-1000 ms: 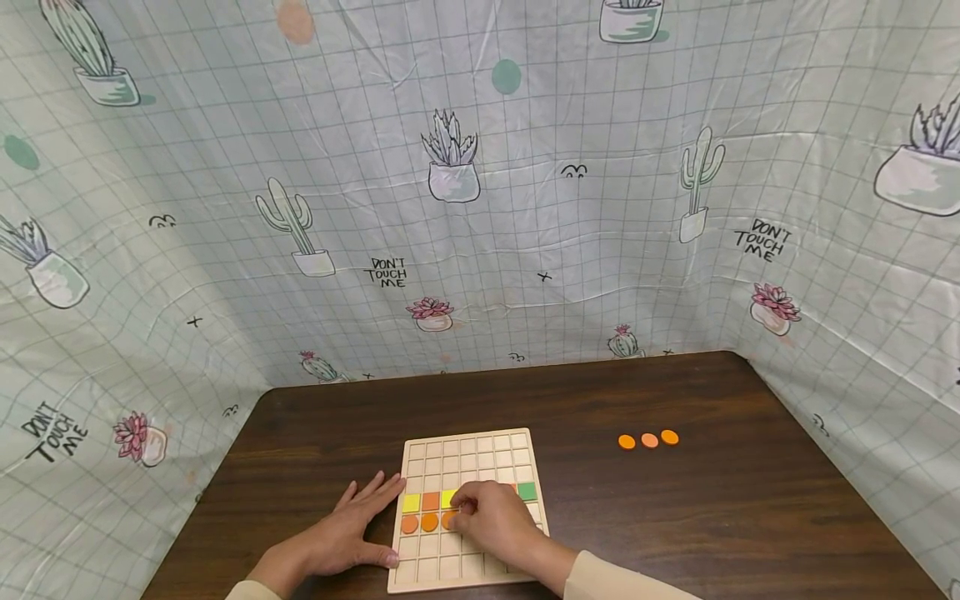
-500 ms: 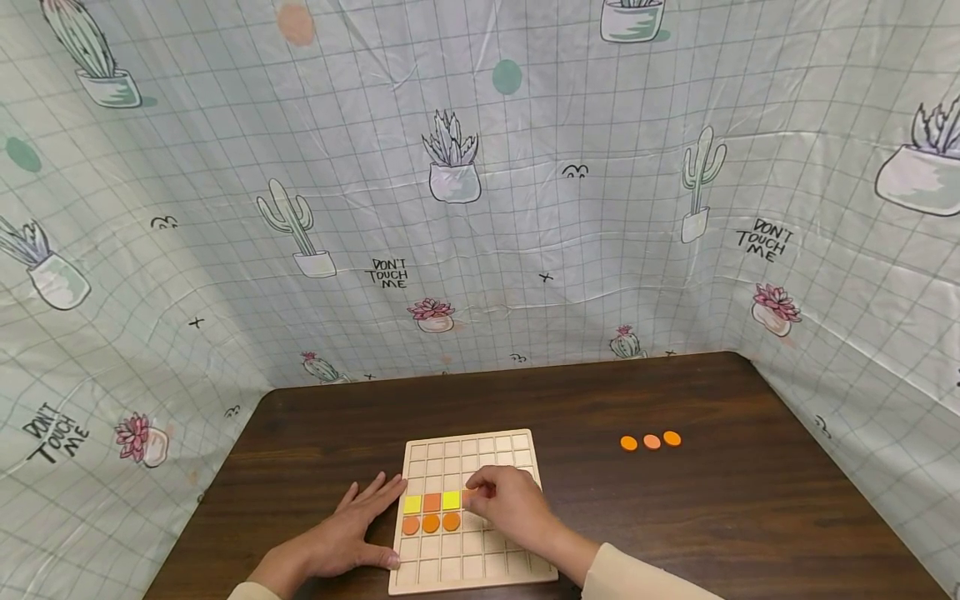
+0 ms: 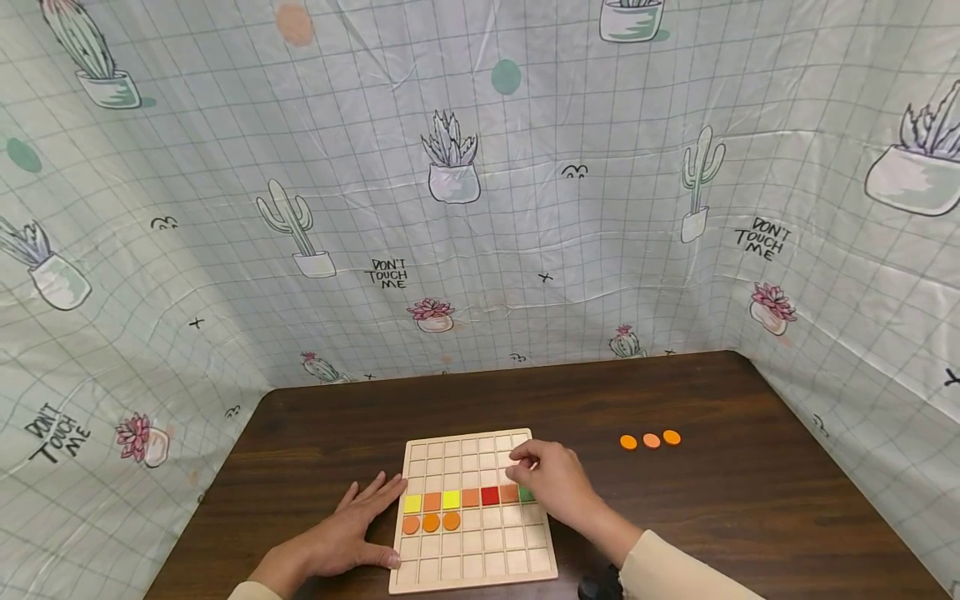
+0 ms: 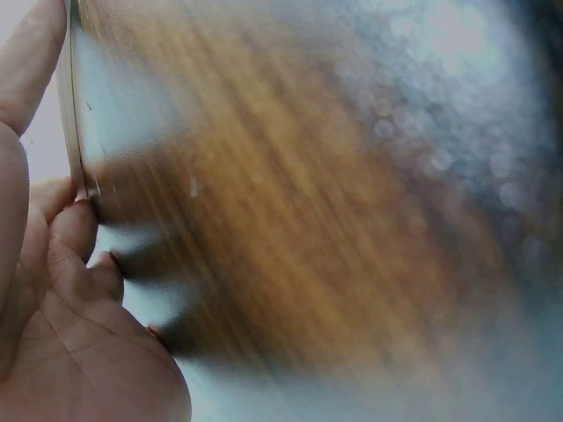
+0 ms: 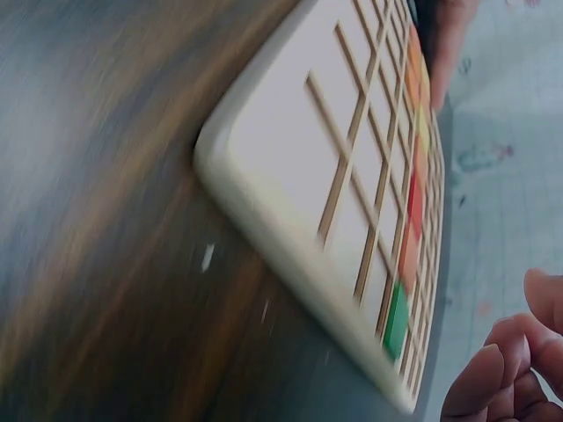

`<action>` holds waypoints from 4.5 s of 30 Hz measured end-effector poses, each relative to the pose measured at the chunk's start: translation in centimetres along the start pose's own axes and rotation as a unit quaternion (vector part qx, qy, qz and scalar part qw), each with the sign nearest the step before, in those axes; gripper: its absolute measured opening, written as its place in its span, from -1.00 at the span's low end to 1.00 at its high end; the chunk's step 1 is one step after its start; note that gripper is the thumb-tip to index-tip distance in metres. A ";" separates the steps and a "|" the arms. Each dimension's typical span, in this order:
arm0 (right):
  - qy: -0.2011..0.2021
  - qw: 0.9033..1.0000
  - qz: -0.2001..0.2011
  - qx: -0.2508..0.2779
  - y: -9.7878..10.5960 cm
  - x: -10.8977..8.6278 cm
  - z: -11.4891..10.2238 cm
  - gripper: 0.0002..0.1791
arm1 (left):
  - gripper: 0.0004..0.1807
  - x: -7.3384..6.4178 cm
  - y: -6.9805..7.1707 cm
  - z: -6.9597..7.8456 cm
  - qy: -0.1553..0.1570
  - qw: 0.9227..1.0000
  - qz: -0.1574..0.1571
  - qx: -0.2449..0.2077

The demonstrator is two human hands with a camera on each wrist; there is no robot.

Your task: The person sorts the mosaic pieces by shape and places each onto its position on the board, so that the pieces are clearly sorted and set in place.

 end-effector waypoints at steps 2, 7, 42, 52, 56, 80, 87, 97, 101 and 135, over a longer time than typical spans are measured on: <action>-0.010 1.000 0.010 -0.006 0.7 0.2 0.5 -0.79 | 0.16 0.0 0.0 0.0 0.001 1.000 -0.001 -0.001; -0.019 0.998 0.034 -0.039 2.5 0.8 1.8 -0.82 | 0.16 0.0 0.0 -0.2 0.003 1.000 -0.001 -0.001; -0.036 0.984 0.089 -0.153 14.8 1.6 9.5 -0.54 | 0.17 -0.1 0.1 -0.3 0.005 1.000 -0.005 -0.006; -0.028 0.976 0.076 -0.204 17.2 2.1 11.9 -0.45 | 0.16 -0.1 0.0 -0.1 0.010 1.000 -0.003 0.003; -0.029 0.973 0.071 -0.217 17.7 2.3 12.7 -0.44 | 0.16 0.0 -0.1 -0.2 0.010 1.000 -0.002 0.004; -0.050 0.971 0.051 -0.228 17.7 3.2 14.3 -0.54 | 0.15 0.0 -0.1 -0.1 0.010 1.000 0.000 0.004; -0.056 0.970 0.061 -0.228 17.7 2.9 14.5 -0.58 | 0.15 -0.1 -0.1 -0.1 0.011 1.000 0.000 0.004; -0.074 0.969 0.095 -0.217 18.3 2.3 14.3 -0.51 | 0.16 -0.1 -0.1 -0.1 0.007 1.000 0.001 0.005; -0.074 0.969 0.106 -0.210 18.3 2.0 14.3 -0.49 | 0.16 0.0 -0.1 -0.2 0.006 1.000 0.002 0.005; -0.073 0.989 0.087 -0.090 11.8 0.9 8.2 -0.60 | 0.21 1.1 -0.9 -3.1 -0.004 1.000 0.009 -0.021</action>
Point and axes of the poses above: each hand's wrist, its own x-axis towards the middle knuckle, its own y-axis out of the back of the hand, z = x × y, the point moved 4 cm from there along x, towards the middle knuckle, and after that the axes turned 12 degrees about z, right-handed, at the moved point
